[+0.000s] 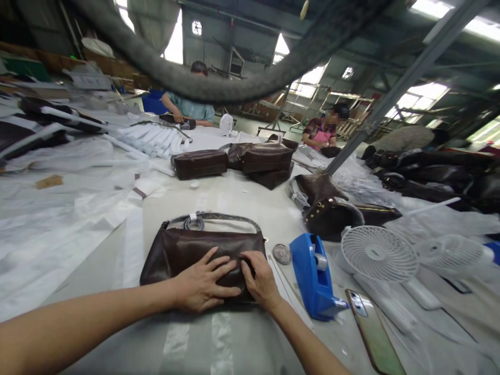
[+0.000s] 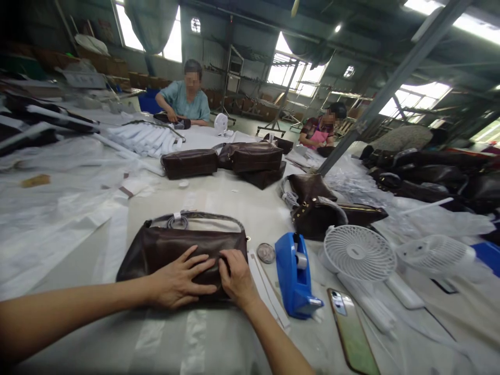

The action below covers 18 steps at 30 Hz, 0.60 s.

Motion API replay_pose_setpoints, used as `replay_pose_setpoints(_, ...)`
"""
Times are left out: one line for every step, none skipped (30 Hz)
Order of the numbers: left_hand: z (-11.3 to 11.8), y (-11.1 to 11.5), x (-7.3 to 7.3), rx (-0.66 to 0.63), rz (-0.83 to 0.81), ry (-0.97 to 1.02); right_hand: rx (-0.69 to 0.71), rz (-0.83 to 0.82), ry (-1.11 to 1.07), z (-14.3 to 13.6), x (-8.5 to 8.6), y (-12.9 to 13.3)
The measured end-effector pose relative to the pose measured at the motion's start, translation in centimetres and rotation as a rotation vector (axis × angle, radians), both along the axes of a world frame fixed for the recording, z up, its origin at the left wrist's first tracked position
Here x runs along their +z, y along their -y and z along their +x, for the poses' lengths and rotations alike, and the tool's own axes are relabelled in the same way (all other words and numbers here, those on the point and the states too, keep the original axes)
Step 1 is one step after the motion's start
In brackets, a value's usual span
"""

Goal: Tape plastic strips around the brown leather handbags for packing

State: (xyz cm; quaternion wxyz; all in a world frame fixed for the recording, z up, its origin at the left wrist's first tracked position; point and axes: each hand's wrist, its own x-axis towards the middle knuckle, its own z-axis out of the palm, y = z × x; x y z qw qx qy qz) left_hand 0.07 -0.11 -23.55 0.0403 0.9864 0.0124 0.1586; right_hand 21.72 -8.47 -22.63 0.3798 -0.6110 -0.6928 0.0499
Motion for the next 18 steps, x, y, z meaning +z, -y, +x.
replay_pose_setpoints(-0.1, 0.0, -0.1, 0.002, 0.010, -0.002, -0.055, 0.015, -0.024, 0.0, 0.3, 0.2)
replay_pose_setpoints(-0.1, 0.1, -0.1, 0.003, 0.019, -0.002, -0.115, 0.030, -0.045, 0.1, 0.6, 0.6)
replay_pose_setpoints(-0.2, 0.0, -0.2, 0.003, 0.024, -0.004, -0.176, 0.037, -0.062, 0.1, 1.0, 1.2)
replay_pose_setpoints(-0.2, 0.0, -0.2, 0.003, 0.026, -0.005, -0.233, 0.030, -0.076, 0.0, 1.3, 1.9)
replay_pose_setpoints(-0.2, 0.0, -0.2, 0.006, 0.024, -0.006, -0.284, 0.003, -0.087, -0.3, 1.5, 3.0)
replay_pose_setpoints(-0.2, -0.1, -0.2, 0.008, 0.021, -0.010, -0.331, -0.044, -0.094, -0.7, 1.5, 4.2)
replay_pose_setpoints(-0.2, -0.1, -0.2, 0.009, 0.018, -0.016, -0.367, -0.110, -0.096, -1.2, 1.2, 5.5)
replay_pose_setpoints(-0.2, -0.1, -0.2, 0.008, 0.015, -0.026, -0.384, -0.189, -0.088, -2.0, 0.7, 6.9)
replay_pose_setpoints(-0.2, -0.1, -0.1, 0.006, 0.011, -0.034, -0.386, -0.266, -0.073, -2.9, 0.0, 8.2)
replay_pose_setpoints(-0.3, -0.1, -0.1, 0.004, 0.008, -0.040, -0.374, -0.335, -0.054, -4.0, -1.0, 9.4)
replay_pose_setpoints(-0.3, -0.1, 0.0, 0.004, 0.005, -0.045, -0.367, -0.377, -0.030, -5.1, -2.1, 10.4)
replay_pose_setpoints(-0.3, -0.1, 0.0, 0.004, 0.002, -0.049, -0.366, -0.384, 0.000, -6.2, -3.3, 11.1)
replay_pose_setpoints(-0.3, 0.0, 0.1, 0.005, 0.000, -0.050, -0.377, -0.367, 0.033, -7.2, -4.3, 11.6)
replay_pose_setpoints(-0.3, 0.0, 0.2, 0.006, 0.000, -0.053, -0.397, -0.337, 0.065, -8.0, -5.2, 11.8)
replay_pose_setpoints(-0.3, 0.0, 0.2, 0.007, 0.001, -0.055, -0.416, -0.310, 0.091, -8.6, -5.8, 11.8)
replay_pose_setpoints(-0.3, 0.0, 0.3, 0.007, 0.003, -0.057, -0.430, -0.301, 0.102, -9.0, -6.1, 11.7)
replay_pose_setpoints(-0.3, 0.1, 0.3, 0.007, 0.005, -0.056, -0.437, -0.315, 0.095, -9.1, -6.1, 11.5)
replay_pose_setpoints(-0.3, 0.1, 0.3, 0.007, 0.008, -0.054, -0.439, -0.350, 0.066, -9.0, -5.9, 11.3)
